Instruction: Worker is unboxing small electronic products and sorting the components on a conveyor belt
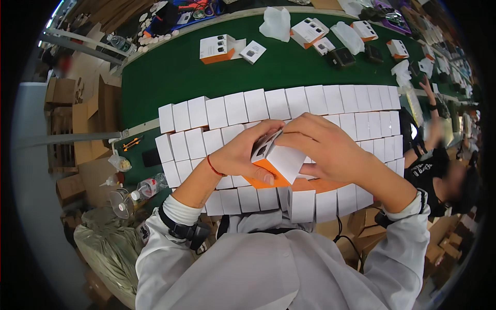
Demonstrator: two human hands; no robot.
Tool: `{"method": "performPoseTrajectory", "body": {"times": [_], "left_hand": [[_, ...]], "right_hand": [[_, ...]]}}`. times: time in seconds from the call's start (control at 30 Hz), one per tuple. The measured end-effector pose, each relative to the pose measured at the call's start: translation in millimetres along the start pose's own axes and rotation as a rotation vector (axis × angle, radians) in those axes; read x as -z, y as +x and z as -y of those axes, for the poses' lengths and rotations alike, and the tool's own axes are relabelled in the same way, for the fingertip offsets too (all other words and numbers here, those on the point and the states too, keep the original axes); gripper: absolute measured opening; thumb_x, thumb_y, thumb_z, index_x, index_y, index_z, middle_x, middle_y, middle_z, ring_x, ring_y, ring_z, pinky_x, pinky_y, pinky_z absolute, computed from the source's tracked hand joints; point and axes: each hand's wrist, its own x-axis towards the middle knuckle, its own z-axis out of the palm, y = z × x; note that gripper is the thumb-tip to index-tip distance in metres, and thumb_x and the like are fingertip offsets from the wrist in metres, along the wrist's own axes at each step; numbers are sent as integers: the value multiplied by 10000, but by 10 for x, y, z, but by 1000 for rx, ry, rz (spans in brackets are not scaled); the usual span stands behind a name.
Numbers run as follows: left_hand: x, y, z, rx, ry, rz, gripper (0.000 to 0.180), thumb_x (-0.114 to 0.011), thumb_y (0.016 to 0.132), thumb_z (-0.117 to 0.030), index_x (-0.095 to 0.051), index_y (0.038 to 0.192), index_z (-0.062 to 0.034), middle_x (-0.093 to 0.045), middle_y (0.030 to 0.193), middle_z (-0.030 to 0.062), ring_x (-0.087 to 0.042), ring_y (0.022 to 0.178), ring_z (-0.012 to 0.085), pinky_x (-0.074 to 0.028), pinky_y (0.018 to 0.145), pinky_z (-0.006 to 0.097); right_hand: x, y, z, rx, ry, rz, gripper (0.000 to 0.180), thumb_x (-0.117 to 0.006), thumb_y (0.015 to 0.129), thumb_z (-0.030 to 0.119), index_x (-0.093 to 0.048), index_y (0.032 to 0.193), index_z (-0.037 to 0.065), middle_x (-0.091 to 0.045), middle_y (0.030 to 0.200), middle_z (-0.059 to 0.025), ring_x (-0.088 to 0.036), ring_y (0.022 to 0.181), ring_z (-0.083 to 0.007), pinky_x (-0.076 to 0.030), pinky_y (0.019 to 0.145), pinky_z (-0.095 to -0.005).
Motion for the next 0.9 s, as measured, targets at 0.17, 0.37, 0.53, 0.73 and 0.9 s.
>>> {"method": "performPoseTrajectory", "body": {"times": [0.17,0.37,0.53,0.73,0.9], "left_hand": [[122,-50,-39,-7,-1,15,1134,-1028,594,-290,-454,1531,-10,-593,1400,93,-545,1322,195,-392,1152,332],[305,-63,-92,23,32,2,1124,-1028,593,-265,-459,1531,-22,-602,1389,82,-565,1291,194,-410,1137,331],[396,-33,-89,24,82,46,1111,-1022,604,-255,-460,1537,-33,-604,1389,78,-565,1295,195,-417,1132,328],[367,-54,52,122,-33,95,1141,-1025,590,-270,-451,1546,-30,-602,1388,78,-556,1308,194,-416,1135,335],[399,-242,38,114,32,34,1138,-1028,578,-336,-475,1521,-20,-606,1363,79,-555,1312,211,-422,1131,348]], "right_hand": [[-55,186,-96,27,-1,100,633,-866,628,22,-614,1208,54,-614,1219,-113,-598,1087,-340,-525,925,-421],[-75,384,-225,60,29,56,622,-856,639,5,-595,1200,63,-606,1183,-109,-592,1090,-340,-518,928,-417],[-101,425,-306,83,44,51,638,-859,644,5,-583,1215,70,-599,1203,-110,-592,1109,-339,-516,940,-425],[-161,409,-384,50,150,170,616,-891,653,71,-577,1183,82,-589,1225,-120,-587,1129,-334,-516,949,-446],[-110,217,-363,20,230,256,590,-918,690,198,-587,1172,122,-638,1090,-83,-627,1040,-346,-514,917,-430]]}}
